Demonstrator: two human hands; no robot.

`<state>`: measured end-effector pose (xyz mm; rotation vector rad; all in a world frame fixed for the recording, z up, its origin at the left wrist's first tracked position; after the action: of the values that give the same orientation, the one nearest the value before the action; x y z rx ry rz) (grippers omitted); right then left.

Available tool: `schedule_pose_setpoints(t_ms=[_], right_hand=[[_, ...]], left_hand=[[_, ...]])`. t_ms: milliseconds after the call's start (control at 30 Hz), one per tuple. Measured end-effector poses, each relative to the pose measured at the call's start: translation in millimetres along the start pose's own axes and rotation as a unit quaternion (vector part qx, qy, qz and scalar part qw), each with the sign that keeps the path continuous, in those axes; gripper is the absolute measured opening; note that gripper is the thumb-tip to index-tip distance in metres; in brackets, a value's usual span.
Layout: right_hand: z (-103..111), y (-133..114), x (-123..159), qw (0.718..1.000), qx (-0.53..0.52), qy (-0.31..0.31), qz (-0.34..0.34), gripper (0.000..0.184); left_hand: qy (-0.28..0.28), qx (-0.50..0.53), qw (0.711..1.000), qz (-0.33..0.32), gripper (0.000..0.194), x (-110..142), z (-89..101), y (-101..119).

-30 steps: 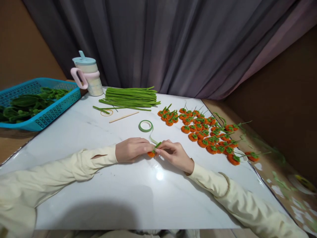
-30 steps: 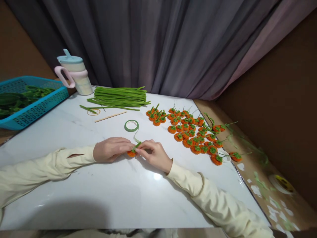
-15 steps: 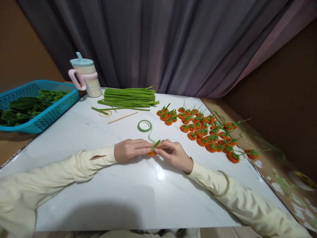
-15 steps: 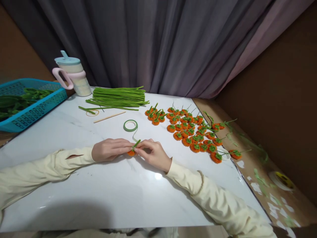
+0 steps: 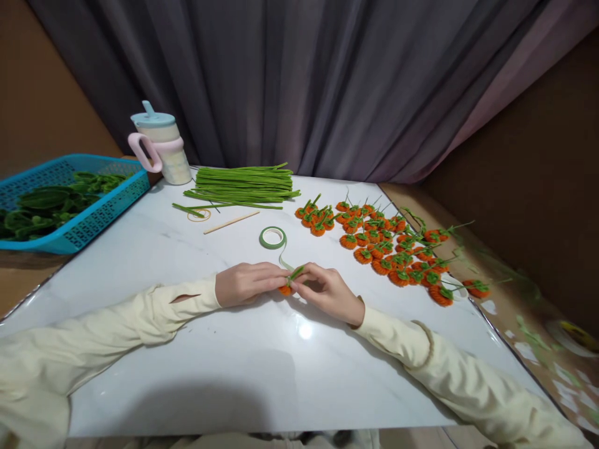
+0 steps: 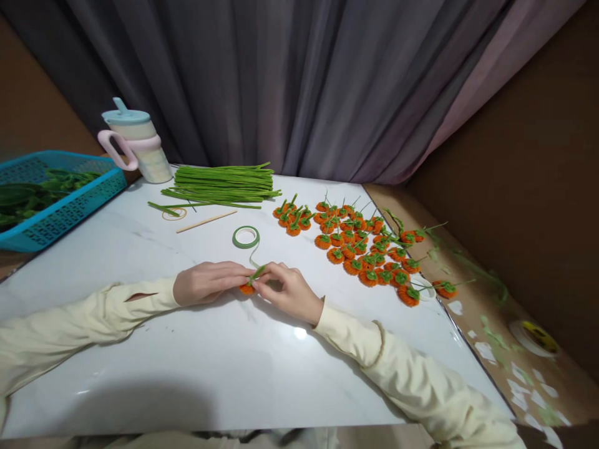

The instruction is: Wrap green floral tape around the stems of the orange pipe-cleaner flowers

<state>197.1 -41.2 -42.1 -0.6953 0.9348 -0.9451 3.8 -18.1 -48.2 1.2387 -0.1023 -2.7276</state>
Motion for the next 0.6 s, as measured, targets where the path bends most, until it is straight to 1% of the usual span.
schedule_pose_setpoints(t_ms=[167,300,400,500,600], right_hand=[[0.0,0.3,0.4,1.0,-0.001,-0.005,-0.005,0.01],[-0.2,0.0,0.2,1.0,-0.025,-0.012,-0.007,0.011],[0.1,-0.5,0.1,0.999,-0.039,-0.018,-0.007,0.011],[0.5,-1.1,0.0,0.999,-0.05,-0.018,-0.011,0.012],[0.5,-1.2,-0.1,0.998,-0.065,-0.013,-0.023,0.014]], left_hand=[[0.014,0.027,1.0,0.002,0.032,-2.6,1.1,1.2],[0.033,0.082,0.996,0.022,0.032,-5.6,1.0,2.6],[0.035,0.122,0.991,0.041,0.032,-7.0,0.8,3.1],[0.032,0.153,0.985,0.074,0.031,-7.7,0.6,3.4],[0.048,0.168,0.977,0.125,0.027,-8.6,0.8,3.8]])
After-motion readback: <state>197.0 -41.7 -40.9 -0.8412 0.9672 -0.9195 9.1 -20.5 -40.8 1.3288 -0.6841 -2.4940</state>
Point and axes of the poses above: each hand's wrist, its own x-axis away from the middle knuckle, its own z-axis out of the back of the hand, y = z × x, the point moved 2 cm from there along -x, towards the middle knuckle, and after that the axes turned 12 degrees about y, right-handed, at the moved point
